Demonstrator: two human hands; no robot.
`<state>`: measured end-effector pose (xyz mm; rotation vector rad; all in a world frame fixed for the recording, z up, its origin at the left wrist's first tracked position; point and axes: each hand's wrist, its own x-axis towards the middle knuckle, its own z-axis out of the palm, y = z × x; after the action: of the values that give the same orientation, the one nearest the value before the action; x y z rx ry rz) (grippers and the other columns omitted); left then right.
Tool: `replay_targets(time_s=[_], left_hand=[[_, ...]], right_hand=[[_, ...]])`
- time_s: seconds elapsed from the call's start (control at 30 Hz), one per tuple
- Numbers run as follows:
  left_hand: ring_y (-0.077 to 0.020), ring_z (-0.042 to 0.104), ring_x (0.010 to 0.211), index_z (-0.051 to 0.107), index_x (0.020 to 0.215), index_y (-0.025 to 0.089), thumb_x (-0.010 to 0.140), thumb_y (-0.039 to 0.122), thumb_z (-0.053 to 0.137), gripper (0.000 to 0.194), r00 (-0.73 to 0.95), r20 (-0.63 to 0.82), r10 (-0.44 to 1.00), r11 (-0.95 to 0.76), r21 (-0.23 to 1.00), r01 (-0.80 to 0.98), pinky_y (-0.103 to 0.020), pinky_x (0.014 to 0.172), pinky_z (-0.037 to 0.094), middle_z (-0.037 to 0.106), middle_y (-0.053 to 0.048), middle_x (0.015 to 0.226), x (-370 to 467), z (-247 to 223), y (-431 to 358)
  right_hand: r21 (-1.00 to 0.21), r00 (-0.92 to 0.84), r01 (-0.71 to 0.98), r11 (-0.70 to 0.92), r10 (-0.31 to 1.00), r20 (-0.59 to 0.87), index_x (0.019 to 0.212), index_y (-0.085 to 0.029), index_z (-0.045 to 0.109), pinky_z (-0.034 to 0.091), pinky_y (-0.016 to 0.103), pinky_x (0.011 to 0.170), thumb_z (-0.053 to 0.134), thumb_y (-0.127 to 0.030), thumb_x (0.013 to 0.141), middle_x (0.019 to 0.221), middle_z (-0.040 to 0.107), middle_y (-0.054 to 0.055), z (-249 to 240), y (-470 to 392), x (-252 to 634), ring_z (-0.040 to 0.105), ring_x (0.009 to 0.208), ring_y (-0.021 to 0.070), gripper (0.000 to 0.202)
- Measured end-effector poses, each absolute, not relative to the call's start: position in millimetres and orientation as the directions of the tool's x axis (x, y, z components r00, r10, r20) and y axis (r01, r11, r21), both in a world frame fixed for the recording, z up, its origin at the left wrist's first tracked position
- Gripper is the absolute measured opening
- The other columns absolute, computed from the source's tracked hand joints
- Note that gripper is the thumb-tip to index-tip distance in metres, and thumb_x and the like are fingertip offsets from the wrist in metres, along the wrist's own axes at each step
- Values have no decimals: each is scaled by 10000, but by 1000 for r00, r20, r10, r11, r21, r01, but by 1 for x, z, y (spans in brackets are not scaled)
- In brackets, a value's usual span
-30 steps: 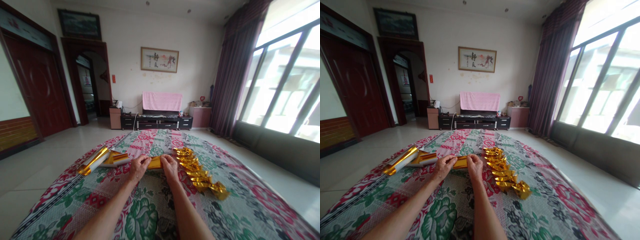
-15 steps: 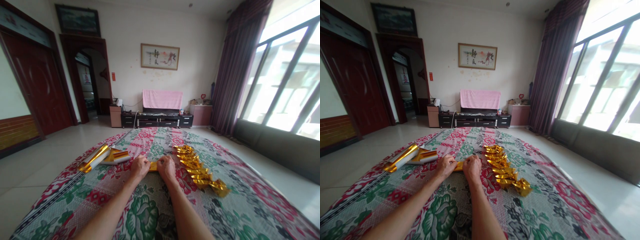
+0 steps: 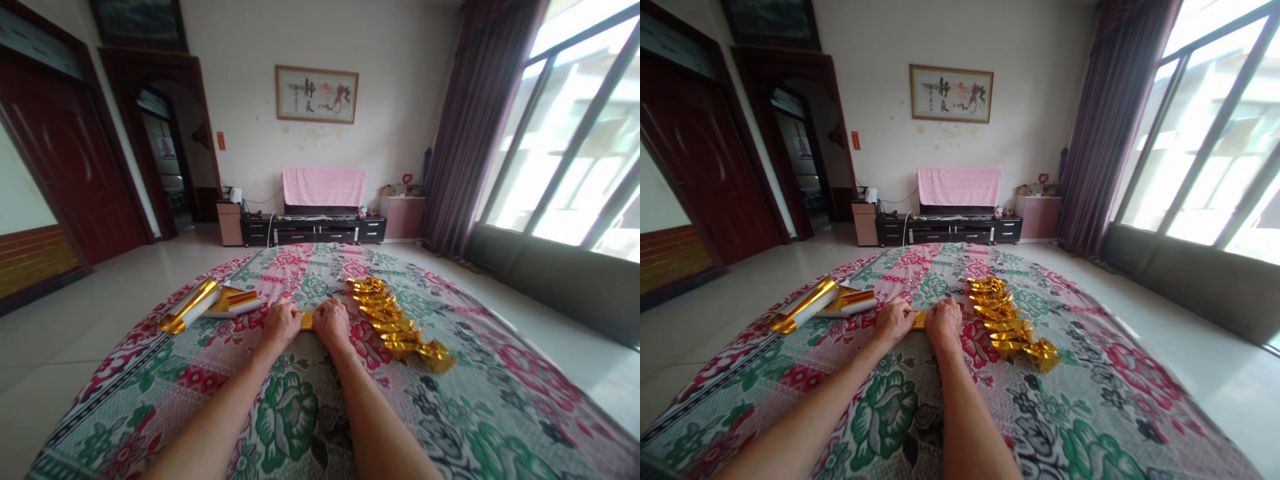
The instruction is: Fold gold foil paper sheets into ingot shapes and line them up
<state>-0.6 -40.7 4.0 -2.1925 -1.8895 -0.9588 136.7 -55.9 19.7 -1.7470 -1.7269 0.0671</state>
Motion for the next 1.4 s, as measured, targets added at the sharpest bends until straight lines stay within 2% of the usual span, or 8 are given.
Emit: replay_targets(time_s=[0.53,0.8,0.97,1.1,1.23,1.4], left_hand=[[-172,557,767,578,609,167,711,177,529,113,17,500,866,-206,325,923,-278,740,404,584,-58,748,0,3,-40],[-188,554,801,588,710,166,697,181,550,43,29,519,854,-235,336,912,-286,756,412,586,-62,797,0,1,-39],[-187,547,809,587,825,170,693,182,569,134,29,536,844,-254,350,902,-284,764,416,587,-60,844,-2,-1,-39],[-180,543,804,597,743,185,715,183,551,53,55,508,859,-260,341,903,-277,761,408,573,-49,794,-2,2,-41],[-171,536,782,607,643,185,736,194,530,121,68,491,869,-263,341,903,-276,750,403,568,-48,759,-3,3,-41],[-166,535,796,620,652,182,718,203,556,94,100,494,864,-301,347,888,-278,764,402,571,-45,773,-6,3,-41]], right_hand=[[-495,111,863,104,916,386,734,-174,690,370,270,730,487,-184,750,903,619,88,18,-53,138,543,859,206,204],[-489,104,866,101,921,375,750,-183,680,360,273,729,490,-187,753,905,609,85,19,-54,137,534,861,205,190],[-493,108,864,98,922,371,798,-184,668,360,276,736,502,-199,748,914,605,81,17,-53,138,533,869,209,174],[-494,102,863,107,920,378,871,-195,659,358,276,739,516,-198,739,937,604,73,17,-53,139,531,878,210,195],[-470,70,874,125,924,376,784,-199,680,355,277,731,481,-209,776,938,612,73,16,-53,140,529,864,206,199],[-447,13,876,182,917,399,752,-183,688,351,266,779,478,-207,781,929,622,80,16,-52,142,527,894,193,213]])
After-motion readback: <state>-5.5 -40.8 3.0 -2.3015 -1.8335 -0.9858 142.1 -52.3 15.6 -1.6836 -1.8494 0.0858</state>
